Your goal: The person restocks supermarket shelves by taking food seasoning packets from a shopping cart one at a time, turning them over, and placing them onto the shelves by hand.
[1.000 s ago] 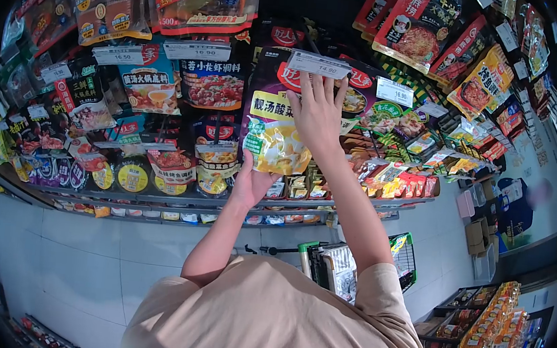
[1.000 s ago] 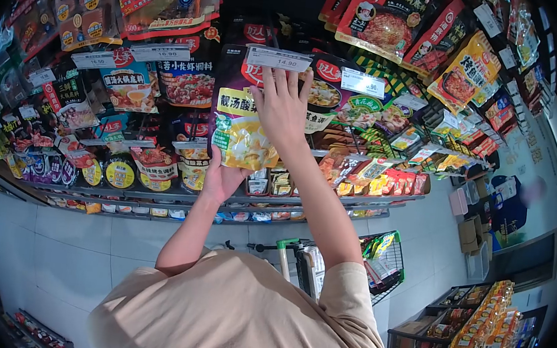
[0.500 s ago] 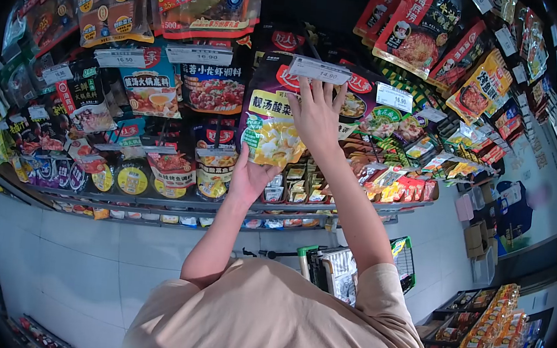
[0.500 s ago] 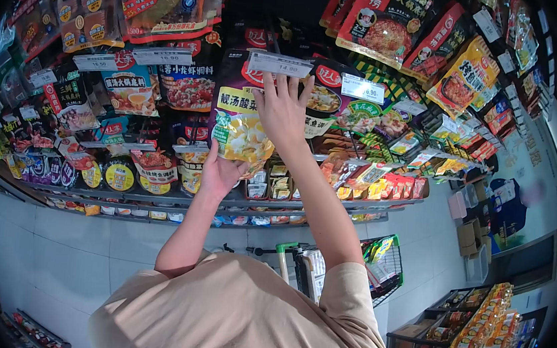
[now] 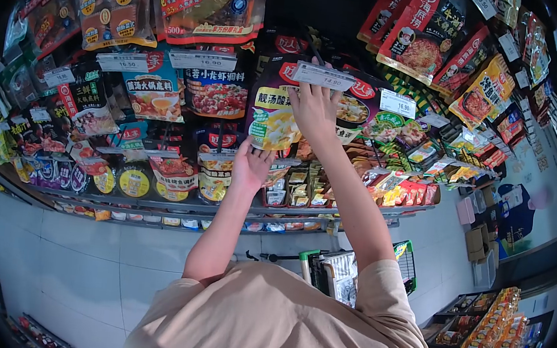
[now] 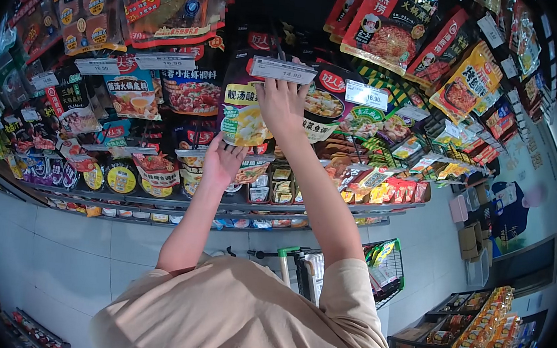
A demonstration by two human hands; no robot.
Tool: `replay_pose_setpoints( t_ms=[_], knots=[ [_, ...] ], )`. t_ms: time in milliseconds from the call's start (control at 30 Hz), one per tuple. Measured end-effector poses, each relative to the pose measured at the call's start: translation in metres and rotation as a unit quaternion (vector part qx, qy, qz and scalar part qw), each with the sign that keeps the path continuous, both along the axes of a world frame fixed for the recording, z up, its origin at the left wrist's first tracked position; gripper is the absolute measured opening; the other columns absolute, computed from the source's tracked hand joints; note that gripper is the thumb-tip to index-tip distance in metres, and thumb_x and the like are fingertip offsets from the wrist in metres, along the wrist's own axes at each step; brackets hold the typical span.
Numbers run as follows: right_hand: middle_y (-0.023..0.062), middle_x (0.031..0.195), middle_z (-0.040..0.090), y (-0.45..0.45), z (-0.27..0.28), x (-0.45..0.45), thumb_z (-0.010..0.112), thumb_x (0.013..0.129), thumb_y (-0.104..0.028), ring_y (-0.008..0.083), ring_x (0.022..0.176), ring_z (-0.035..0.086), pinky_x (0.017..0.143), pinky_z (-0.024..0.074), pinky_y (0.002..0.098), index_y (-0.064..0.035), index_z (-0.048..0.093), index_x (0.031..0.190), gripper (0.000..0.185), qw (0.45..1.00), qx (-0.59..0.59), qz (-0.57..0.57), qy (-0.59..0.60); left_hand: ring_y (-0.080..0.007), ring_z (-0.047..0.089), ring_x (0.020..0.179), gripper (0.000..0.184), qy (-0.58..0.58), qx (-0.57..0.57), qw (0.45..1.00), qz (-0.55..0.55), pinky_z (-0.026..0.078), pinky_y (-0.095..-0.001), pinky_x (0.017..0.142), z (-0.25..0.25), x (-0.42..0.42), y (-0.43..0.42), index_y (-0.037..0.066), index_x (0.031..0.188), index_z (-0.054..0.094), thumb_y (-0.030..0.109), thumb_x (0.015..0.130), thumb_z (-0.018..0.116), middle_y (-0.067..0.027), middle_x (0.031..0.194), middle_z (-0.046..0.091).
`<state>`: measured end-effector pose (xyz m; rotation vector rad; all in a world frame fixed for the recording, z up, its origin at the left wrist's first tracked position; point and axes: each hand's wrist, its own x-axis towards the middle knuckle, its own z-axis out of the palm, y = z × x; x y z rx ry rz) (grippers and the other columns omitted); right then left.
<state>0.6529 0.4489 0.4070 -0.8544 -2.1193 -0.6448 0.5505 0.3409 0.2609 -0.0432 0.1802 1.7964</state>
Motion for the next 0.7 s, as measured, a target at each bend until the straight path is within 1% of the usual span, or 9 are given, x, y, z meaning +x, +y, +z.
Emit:
replay_pose_setpoints(
  t_ms=[33,167,233,367,467,533,600,667,700],
  knots=[
    [0.0187,0.158,0.032,0.001,-0.001,0.0,0.06,0.096,-0.037,0.0417,0.147,0.026,0.11,0.0247,0.0643,-0.0067,0.049,0.142,0.056,1.0,0.004,-0.019,-0.02,-0.0332,0.04,0.137,0.05,0.0,-0.012,1.0,0.001,0.031,-0.05,0.118,0.001,-0.002,0.0,0.001,0.137,0.041,0.027,0.098,0.06,-0.0176,0.145,0.041],
    [0.0183,0.159,0.031,0.007,-0.004,-0.002,0.06,0.097,-0.038,0.0418,0.148,0.023,0.111,0.0237,0.064,-0.0066,0.05,0.141,0.055,1.0,-0.006,-0.016,-0.018,-0.0357,0.042,0.134,0.05,-0.025,-0.056,0.998,0.004,0.033,-0.051,0.117,-0.005,-0.007,0.008,0.001,0.135,0.041,0.025,0.096,0.061,-0.0202,0.14,0.044],
    [0.0181,0.159,0.032,0.01,-0.004,-0.005,0.06,0.096,-0.037,0.0414,0.149,0.022,0.113,0.0228,0.0628,-0.0079,0.05,0.141,0.054,1.0,-0.007,-0.004,-0.008,-0.0377,0.043,0.134,0.05,-0.038,-0.048,0.998,0.015,0.036,-0.0517,0.116,-0.003,-0.007,0.008,0.002,0.135,0.041,0.024,0.096,0.062,-0.022,0.137,0.045],
    [0.0181,0.158,0.032,0.016,-0.003,-0.008,0.061,0.096,-0.036,0.0405,0.15,0.021,0.115,0.022,0.0619,-0.0091,0.052,0.14,0.053,0.999,-0.03,-0.011,-0.008,-0.0384,0.043,0.135,0.051,-0.023,-0.015,1.0,0.009,0.037,-0.0515,0.116,0.001,-0.004,0.003,0.003,0.137,0.04,0.021,0.095,0.062,-0.0227,0.14,0.043],
    [0.0188,0.157,0.034,0.024,-0.008,-0.01,0.062,0.095,-0.035,0.0406,0.148,0.025,0.114,0.0237,0.0615,-0.0087,0.054,0.137,0.05,1.0,-0.013,0.011,0.017,-0.0384,0.042,0.137,0.049,-0.006,0.017,1.0,-0.009,0.036,-0.0506,0.116,0.008,0.005,-0.008,0.003,0.138,0.041,0.02,0.096,0.061,-0.0232,0.143,0.042],
    [0.018,0.149,0.045,0.028,-0.013,-0.01,0.067,0.09,-0.031,0.0406,0.145,0.031,0.114,0.0219,0.0639,-0.0115,0.059,0.134,0.049,0.998,-0.004,0.043,0.053,-0.0376,0.042,0.138,0.046,0.004,0.057,0.997,-0.046,0.036,-0.049,0.118,0.01,0.013,-0.017,0.004,0.138,0.042,0.019,0.097,0.058,-0.0231,0.145,0.042],
    [0.0188,0.149,0.045,0.028,-0.018,-0.009,0.066,0.091,-0.031,0.0398,0.145,0.031,0.115,0.022,0.0634,-0.0101,0.057,0.136,0.051,0.998,-0.012,0.031,0.046,-0.0358,0.043,0.139,0.043,-0.004,0.054,0.996,-0.064,0.036,-0.0481,0.118,0.012,0.021,-0.024,0.005,0.138,0.044,0.019,0.099,0.055,-0.0228,0.145,0.045],
    [0.0197,0.149,0.045,0.026,-0.019,-0.006,0.066,0.091,-0.03,0.0391,0.145,0.032,0.115,0.0221,0.0629,-0.0087,0.055,0.137,0.052,0.999,-0.021,0.018,0.04,-0.0347,0.044,0.139,0.04,0.009,0.061,0.991,-0.116,0.037,-0.0484,0.117,0.017,0.031,-0.034,0.006,0.136,0.048,0.021,0.099,0.054,-0.0216,0.147,0.047],
    [0.0203,0.149,0.044,0.025,-0.017,-0.004,0.065,0.092,-0.029,0.0386,0.144,0.034,0.115,0.022,0.0623,-0.0077,0.053,0.139,0.053,0.992,-0.125,0.004,-0.005,-0.0338,0.046,0.138,0.04,0.033,0.057,0.989,-0.13,0.038,-0.0483,0.116,0.019,0.037,-0.039,0.007,0.138,0.049,0.022,0.101,0.051,-0.0201,0.147,0.048]
  ],
)
